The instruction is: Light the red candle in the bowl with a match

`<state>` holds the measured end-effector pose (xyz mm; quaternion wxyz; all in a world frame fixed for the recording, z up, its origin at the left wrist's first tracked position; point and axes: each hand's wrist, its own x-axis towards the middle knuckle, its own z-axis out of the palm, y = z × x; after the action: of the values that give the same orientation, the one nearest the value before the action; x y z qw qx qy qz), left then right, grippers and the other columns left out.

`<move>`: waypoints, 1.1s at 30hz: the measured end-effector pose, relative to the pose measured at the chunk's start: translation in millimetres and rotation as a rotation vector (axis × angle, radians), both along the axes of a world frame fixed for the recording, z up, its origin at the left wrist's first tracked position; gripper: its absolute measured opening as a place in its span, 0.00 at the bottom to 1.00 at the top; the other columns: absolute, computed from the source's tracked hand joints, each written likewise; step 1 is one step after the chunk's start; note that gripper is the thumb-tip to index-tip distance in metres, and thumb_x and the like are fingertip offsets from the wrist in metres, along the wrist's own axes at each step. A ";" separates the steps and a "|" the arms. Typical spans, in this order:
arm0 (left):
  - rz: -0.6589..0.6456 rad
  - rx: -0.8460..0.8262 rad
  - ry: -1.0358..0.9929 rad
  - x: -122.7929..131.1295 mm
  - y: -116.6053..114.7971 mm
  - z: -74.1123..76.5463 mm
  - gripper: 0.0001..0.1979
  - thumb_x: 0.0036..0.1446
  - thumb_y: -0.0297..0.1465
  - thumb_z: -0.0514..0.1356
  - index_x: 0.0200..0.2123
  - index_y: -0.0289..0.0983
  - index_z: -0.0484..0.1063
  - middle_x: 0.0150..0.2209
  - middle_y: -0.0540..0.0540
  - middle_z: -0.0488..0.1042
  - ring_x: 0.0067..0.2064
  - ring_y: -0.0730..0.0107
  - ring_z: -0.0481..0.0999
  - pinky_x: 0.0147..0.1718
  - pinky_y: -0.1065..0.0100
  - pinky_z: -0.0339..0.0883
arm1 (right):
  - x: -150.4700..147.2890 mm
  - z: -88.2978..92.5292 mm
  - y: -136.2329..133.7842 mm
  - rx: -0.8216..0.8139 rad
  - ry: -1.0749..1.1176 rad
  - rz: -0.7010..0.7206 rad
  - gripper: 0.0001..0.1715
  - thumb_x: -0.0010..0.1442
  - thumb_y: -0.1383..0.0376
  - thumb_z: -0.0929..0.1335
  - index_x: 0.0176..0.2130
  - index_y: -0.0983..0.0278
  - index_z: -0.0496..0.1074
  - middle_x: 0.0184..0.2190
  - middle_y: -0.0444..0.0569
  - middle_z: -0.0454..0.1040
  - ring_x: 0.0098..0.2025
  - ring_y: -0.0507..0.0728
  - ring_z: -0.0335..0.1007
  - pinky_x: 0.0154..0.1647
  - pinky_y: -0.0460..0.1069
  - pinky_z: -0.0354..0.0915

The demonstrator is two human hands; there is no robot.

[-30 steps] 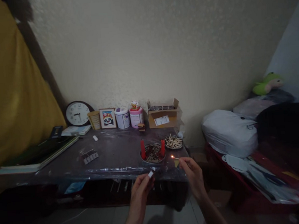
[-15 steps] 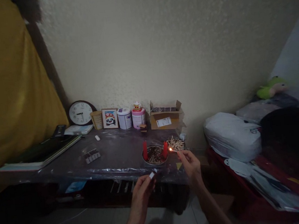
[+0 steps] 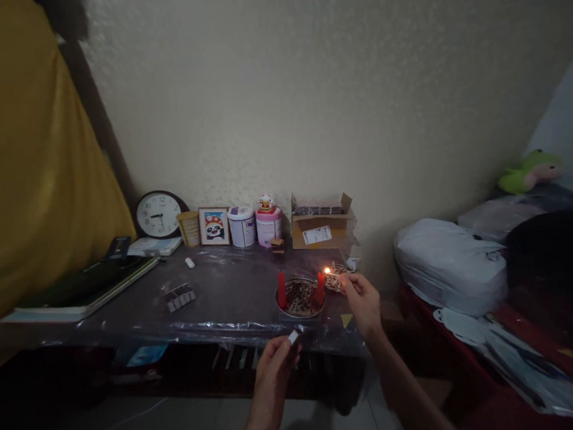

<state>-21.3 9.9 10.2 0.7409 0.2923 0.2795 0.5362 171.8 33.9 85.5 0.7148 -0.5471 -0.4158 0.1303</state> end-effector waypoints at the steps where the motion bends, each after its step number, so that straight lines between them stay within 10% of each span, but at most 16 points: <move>1: 0.000 -0.001 0.002 0.1 0.2 0.2 0.12 0.43 0.38 0.66 0.28 0.36 0.73 0.29 0.47 0.76 0.35 0.68 0.74 0.37 0.68 0.63 | -0.9 -0.3 1.4 0.002 -0.002 -0.001 0.12 0.48 0.57 0.68 0.26 0.64 0.72 0.23 0.42 0.71 0.27 0.53 0.65 0.31 0.47 0.62; 33: -0.014 0.029 0.011 0.2 3.4 -6.5 0.11 0.46 0.38 0.64 0.30 0.36 0.73 0.32 0.45 0.76 0.37 0.67 0.73 0.38 0.67 0.63 | -4.4 -4.3 12.1 -0.007 0.017 -0.017 0.11 0.47 0.58 0.69 0.27 0.64 0.72 0.24 0.44 0.72 0.28 0.54 0.67 0.31 0.49 0.63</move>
<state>-21.1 13.2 3.7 0.7389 0.3077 0.2736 0.5334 167.4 46.0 81.1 0.7174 -0.5518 -0.4048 0.1303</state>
